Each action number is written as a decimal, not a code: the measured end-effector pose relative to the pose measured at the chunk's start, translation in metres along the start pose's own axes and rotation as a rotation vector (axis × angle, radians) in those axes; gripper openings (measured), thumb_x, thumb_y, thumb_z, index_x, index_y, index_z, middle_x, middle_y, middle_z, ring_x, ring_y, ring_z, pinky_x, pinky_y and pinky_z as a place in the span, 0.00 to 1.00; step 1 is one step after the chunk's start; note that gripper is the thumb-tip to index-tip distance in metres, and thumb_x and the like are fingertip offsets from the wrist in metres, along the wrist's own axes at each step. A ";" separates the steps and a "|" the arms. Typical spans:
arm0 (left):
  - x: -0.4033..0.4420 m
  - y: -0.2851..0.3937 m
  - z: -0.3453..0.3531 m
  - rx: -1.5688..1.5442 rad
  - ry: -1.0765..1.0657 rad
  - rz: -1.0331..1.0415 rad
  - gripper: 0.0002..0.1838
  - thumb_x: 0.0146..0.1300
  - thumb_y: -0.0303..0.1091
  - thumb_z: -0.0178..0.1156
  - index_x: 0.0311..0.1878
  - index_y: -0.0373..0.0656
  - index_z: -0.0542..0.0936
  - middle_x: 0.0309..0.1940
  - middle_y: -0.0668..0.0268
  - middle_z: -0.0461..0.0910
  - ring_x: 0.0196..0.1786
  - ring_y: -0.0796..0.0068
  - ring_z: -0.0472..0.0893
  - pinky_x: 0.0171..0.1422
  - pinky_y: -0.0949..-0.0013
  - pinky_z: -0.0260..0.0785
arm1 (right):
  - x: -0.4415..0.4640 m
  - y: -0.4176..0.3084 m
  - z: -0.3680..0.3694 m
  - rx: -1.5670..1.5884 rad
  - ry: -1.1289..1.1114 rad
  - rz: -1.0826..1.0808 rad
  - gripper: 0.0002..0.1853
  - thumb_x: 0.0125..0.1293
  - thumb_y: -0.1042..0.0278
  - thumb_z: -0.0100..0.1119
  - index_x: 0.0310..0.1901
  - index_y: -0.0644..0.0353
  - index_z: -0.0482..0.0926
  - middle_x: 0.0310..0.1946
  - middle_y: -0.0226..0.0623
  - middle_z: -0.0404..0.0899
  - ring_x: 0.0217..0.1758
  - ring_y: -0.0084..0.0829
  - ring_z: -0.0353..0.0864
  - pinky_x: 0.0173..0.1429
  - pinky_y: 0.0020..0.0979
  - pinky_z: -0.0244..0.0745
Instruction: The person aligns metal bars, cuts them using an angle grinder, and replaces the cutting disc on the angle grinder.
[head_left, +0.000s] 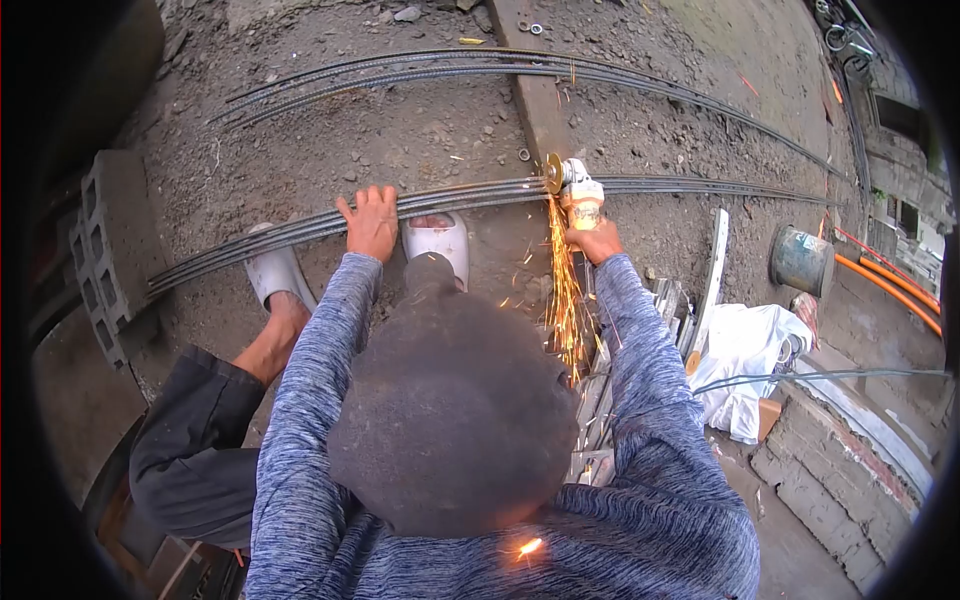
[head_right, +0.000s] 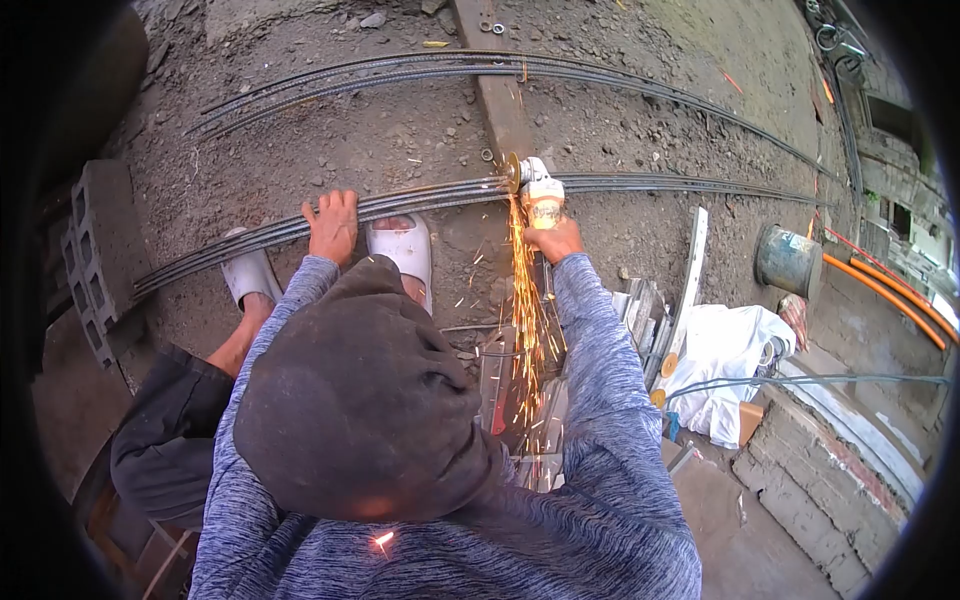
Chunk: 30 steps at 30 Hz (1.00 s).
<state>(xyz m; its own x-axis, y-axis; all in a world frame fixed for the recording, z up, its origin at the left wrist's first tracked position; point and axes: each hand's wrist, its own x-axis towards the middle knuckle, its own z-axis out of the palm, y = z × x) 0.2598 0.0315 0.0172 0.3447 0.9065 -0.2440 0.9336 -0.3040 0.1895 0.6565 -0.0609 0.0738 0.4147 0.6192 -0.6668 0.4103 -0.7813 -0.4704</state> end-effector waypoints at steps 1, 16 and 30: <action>0.000 0.000 -0.001 -0.004 -0.013 -0.004 0.11 0.72 0.29 0.46 0.53 0.48 0.73 0.48 0.60 0.75 0.59 0.58 0.74 0.70 0.29 0.50 | 0.002 0.005 -0.001 0.003 -0.006 -0.022 0.16 0.44 0.65 0.73 0.34 0.66 0.82 0.31 0.38 0.86 0.32 0.30 0.85 0.39 0.32 0.79; -0.003 0.000 -0.004 -0.010 -0.023 0.014 0.11 0.71 0.29 0.46 0.53 0.47 0.72 0.48 0.59 0.75 0.59 0.57 0.74 0.71 0.28 0.50 | -0.019 0.025 -0.004 -0.102 -0.001 -0.011 0.22 0.42 0.61 0.73 0.37 0.68 0.83 0.33 0.42 0.87 0.33 0.34 0.87 0.41 0.35 0.81; -0.001 0.000 0.001 -0.008 -0.014 -0.008 0.10 0.72 0.30 0.46 0.53 0.47 0.73 0.49 0.59 0.75 0.59 0.57 0.74 0.71 0.28 0.50 | -0.002 -0.006 -0.005 -0.065 -0.047 -0.030 0.17 0.44 0.63 0.72 0.32 0.67 0.83 0.30 0.39 0.86 0.32 0.31 0.85 0.39 0.32 0.79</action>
<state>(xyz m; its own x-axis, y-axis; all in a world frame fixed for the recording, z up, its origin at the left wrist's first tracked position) 0.2599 0.0306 0.0166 0.3388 0.9046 -0.2588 0.9355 -0.2944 0.1954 0.6574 -0.0568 0.0812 0.3637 0.6367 -0.6799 0.4746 -0.7547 -0.4529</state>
